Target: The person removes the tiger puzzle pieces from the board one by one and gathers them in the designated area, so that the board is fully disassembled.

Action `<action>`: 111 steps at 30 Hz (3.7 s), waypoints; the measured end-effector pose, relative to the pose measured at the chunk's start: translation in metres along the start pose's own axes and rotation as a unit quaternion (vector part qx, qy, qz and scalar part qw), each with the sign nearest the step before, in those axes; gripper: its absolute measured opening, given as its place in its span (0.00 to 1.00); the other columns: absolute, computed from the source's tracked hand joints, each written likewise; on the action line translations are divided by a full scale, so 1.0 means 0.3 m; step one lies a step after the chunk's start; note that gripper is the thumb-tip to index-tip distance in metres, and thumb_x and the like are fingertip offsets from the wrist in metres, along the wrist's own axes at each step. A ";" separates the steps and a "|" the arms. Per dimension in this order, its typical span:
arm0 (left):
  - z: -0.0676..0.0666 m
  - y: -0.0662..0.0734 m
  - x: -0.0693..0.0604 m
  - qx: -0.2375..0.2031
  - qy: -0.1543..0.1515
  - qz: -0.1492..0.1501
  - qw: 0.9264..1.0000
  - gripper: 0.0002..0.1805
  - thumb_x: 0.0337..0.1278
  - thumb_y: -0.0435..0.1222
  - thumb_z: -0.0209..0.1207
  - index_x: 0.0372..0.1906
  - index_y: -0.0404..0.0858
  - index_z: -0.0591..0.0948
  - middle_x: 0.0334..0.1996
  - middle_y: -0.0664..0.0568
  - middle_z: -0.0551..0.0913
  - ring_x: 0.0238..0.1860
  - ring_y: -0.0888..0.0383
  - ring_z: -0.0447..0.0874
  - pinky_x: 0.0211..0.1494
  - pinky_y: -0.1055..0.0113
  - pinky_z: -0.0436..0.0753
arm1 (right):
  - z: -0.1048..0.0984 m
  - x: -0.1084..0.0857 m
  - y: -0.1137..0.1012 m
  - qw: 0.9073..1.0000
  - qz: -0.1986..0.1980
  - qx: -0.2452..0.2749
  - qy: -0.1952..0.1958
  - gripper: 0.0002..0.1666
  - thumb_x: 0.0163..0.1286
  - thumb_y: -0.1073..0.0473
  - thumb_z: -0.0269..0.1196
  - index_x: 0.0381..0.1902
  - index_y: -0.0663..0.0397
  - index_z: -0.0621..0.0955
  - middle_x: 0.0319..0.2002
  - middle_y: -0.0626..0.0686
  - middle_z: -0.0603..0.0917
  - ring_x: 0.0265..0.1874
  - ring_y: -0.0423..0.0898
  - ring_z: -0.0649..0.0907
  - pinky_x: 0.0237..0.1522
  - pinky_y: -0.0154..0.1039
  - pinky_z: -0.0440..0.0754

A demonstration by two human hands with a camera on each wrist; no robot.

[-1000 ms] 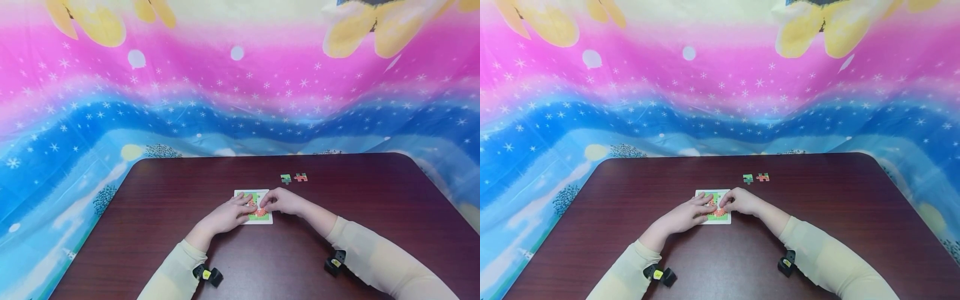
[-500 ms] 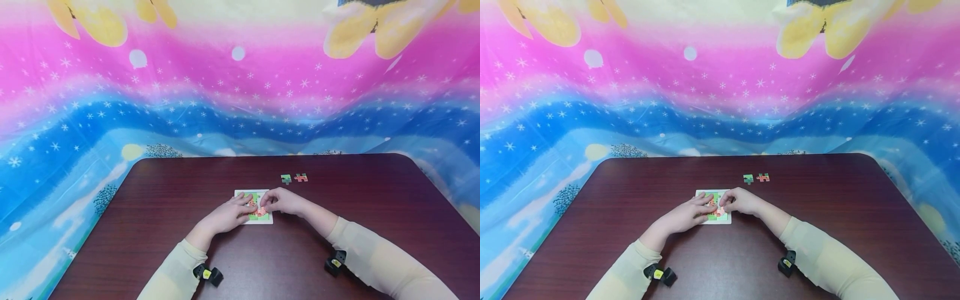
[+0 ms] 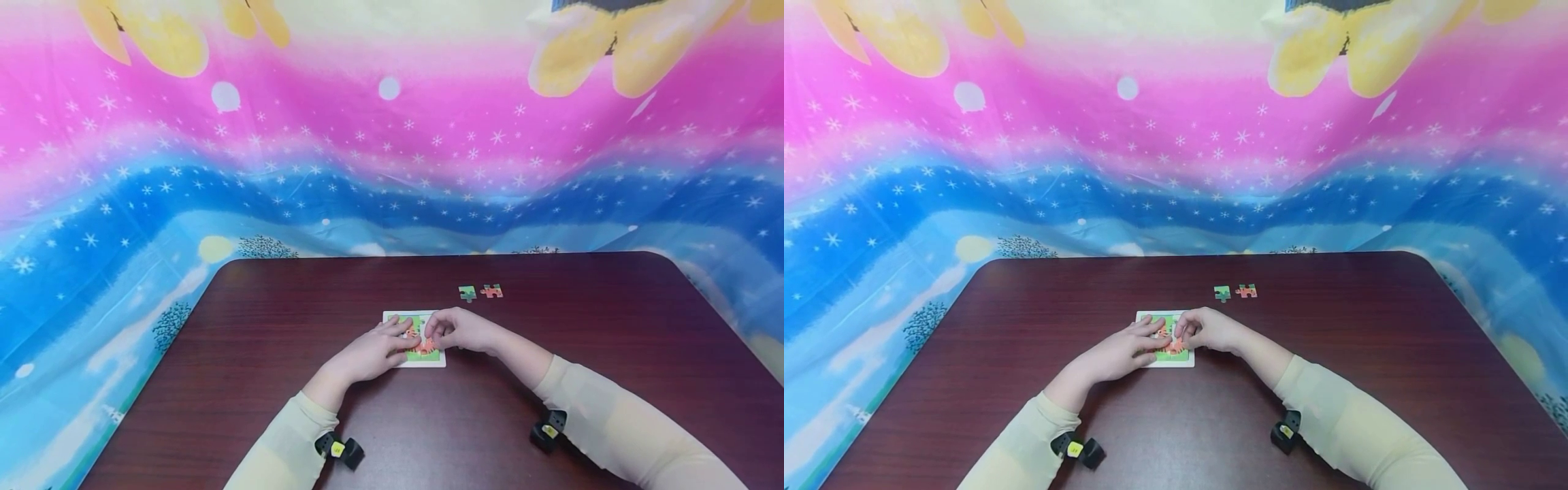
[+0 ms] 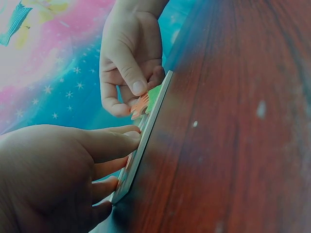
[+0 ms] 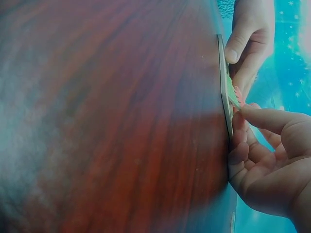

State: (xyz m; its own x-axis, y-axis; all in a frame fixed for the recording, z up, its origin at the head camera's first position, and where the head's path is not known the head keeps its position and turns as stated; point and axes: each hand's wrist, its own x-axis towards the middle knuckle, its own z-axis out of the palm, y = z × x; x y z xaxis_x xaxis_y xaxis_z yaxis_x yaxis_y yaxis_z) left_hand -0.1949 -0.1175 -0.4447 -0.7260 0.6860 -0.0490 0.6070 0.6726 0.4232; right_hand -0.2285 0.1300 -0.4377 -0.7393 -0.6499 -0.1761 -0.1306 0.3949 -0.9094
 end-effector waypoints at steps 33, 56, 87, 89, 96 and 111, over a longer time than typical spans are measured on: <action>-0.001 -0.006 0.000 0.000 -0.006 0.002 1.000 0.21 0.74 0.38 0.57 0.68 0.43 0.80 0.77 0.42 0.62 0.79 0.40 0.52 0.78 0.46 0.58 | 0.008 -0.018 -0.067 0.999 0.008 0.020 0.045 0.08 0.68 0.71 0.61 0.44 0.63 0.82 0.32 0.50 0.82 0.22 0.47 0.72 0.23 0.36 0.69; 0.001 -0.006 -0.001 -0.023 -0.015 -0.011 1.000 0.23 0.75 0.41 0.56 0.71 0.47 0.77 0.78 0.47 0.61 0.81 0.44 0.48 0.79 0.46 0.55 | -0.063 -0.108 -0.189 0.996 -0.032 -0.004 0.088 0.08 0.70 0.69 0.63 0.46 0.61 0.83 0.36 0.53 0.82 0.34 0.55 0.78 0.29 0.40 0.75; 0.006 -0.008 0.004 -0.019 -0.009 -0.009 1.000 0.24 0.74 0.39 0.58 0.71 0.46 0.76 0.79 0.47 0.61 0.81 0.43 0.48 0.79 0.46 0.56 | -0.304 -0.193 -0.101 0.982 -0.028 -0.003 0.188 0.11 0.74 0.68 0.60 0.51 0.68 0.79 0.34 0.51 0.82 0.24 0.49 0.75 0.30 0.38 0.77; 0.005 -0.007 0.004 -0.018 -0.011 -0.013 1.000 0.24 0.74 0.40 0.58 0.71 0.47 0.76 0.79 0.48 0.60 0.81 0.44 0.48 0.79 0.47 0.55 | -0.317 -0.197 -0.093 0.981 -0.024 -0.003 0.194 0.12 0.74 0.68 0.60 0.52 0.69 0.79 0.34 0.51 0.82 0.24 0.49 0.74 0.30 0.39 0.77; 0.002 -0.006 0.003 -0.017 -0.010 -0.013 1.000 0.24 0.75 0.41 0.57 0.71 0.47 0.76 0.79 0.48 0.60 0.81 0.44 0.47 0.79 0.47 0.55 | -0.369 -0.207 -0.053 0.979 -0.008 0.006 0.205 0.14 0.74 0.67 0.61 0.54 0.69 0.78 0.34 0.49 0.80 0.23 0.48 0.73 0.30 0.40 0.77; 0.005 -0.009 0.002 -0.015 -0.009 -0.013 1.000 0.24 0.74 0.40 0.58 0.71 0.47 0.76 0.79 0.47 0.61 0.81 0.43 0.48 0.79 0.46 0.56 | -0.472 -0.217 0.047 0.972 0.062 -0.010 0.225 0.19 0.77 0.66 0.57 0.61 0.72 0.74 0.41 0.51 0.79 0.31 0.48 0.76 0.34 0.39 0.79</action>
State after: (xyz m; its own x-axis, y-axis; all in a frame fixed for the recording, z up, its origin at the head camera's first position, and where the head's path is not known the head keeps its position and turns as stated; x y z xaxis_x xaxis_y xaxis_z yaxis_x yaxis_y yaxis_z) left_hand -0.1966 -0.1186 -0.4472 -0.7357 0.6731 -0.0757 0.5781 0.6822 0.4477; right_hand -0.2758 0.2698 -0.3856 -0.9637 -0.2491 -0.0964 -0.0326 0.4677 -0.8833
